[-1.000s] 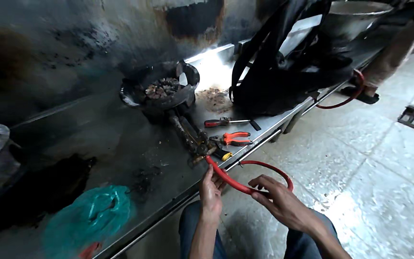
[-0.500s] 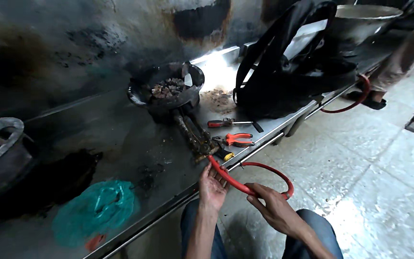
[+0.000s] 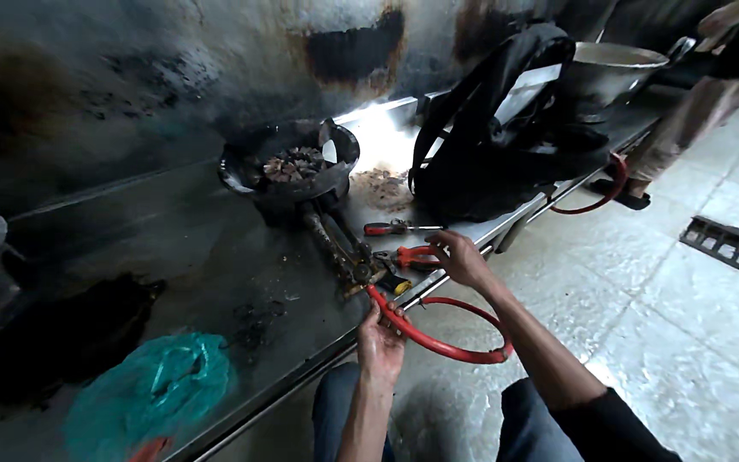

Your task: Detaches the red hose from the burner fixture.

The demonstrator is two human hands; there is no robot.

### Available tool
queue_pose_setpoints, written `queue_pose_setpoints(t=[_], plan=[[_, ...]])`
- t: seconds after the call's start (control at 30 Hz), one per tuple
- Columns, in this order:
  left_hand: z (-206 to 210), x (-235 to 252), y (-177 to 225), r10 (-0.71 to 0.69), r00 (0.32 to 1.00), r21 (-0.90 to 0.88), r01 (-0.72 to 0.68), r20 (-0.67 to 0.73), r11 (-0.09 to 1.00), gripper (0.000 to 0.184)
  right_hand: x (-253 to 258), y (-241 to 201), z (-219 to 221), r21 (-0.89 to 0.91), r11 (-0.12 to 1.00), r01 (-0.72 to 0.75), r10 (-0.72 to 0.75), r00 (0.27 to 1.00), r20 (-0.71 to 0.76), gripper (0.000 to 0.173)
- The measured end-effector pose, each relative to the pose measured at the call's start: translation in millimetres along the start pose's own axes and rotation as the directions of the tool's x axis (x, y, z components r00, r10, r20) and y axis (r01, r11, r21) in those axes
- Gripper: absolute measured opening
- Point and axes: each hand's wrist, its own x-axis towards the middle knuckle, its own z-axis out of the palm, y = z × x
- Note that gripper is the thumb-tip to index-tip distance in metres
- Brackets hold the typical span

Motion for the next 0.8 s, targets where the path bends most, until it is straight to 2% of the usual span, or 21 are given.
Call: queue_pose_setpoints(t=[0.13,0.23,0.4,0.57,0.63,0.73,0.8], plan=[[2.1,-1.9,3.6,0.007,0.999,0.073,-0.004,-0.043,0.997,0.032,26.3,-14.5,-1.3,-0.093,0.995,0.028,-0.019,0.996,0.089,0.026],[3.2,-4.1,5.1,-0.004,0.998,0.088,0.01,-0.067,0.996,0.032,6.1,-27.0,6.2,-0.137,0.991,0.005,0.019,0.984,0.176,0.025],[-1.3,-6.9,5.5,0.006,0.995,0.151,0.01,-0.102,0.989,0.03,-25.4,-50.0,46.5,-0.112,0.99,0.083,-0.062,0.981,0.184,0.033],[-1.2,-7.4,7.5,-0.002,0.995,0.168,0.019,-0.098,0.986,0.029,-14.1,-65.1,62.6,-0.269,0.963,0.011,0.062,0.963,0.261,0.053],[-1.0,-6.3,7.0,0.01,0.994,0.168,0.008,-0.107,0.986,0.028,-13.4,-61.6,63.0,-0.264,0.965,-0.001,0.075,0.961,0.268,0.051],[0.7,-5.4,5.5,0.029,0.993,0.18,-0.008,-0.118,0.984,0.027,-23.5,-61.1,48.5,-0.324,0.946,-0.035,0.162,0.913,0.375,0.056],[1.2,-6.3,5.7,0.049,0.991,0.212,-0.022,-0.123,0.977,0.028,-41.0,-61.8,34.6,-0.356,0.929,-0.103,0.252,0.88,0.402,0.048]])
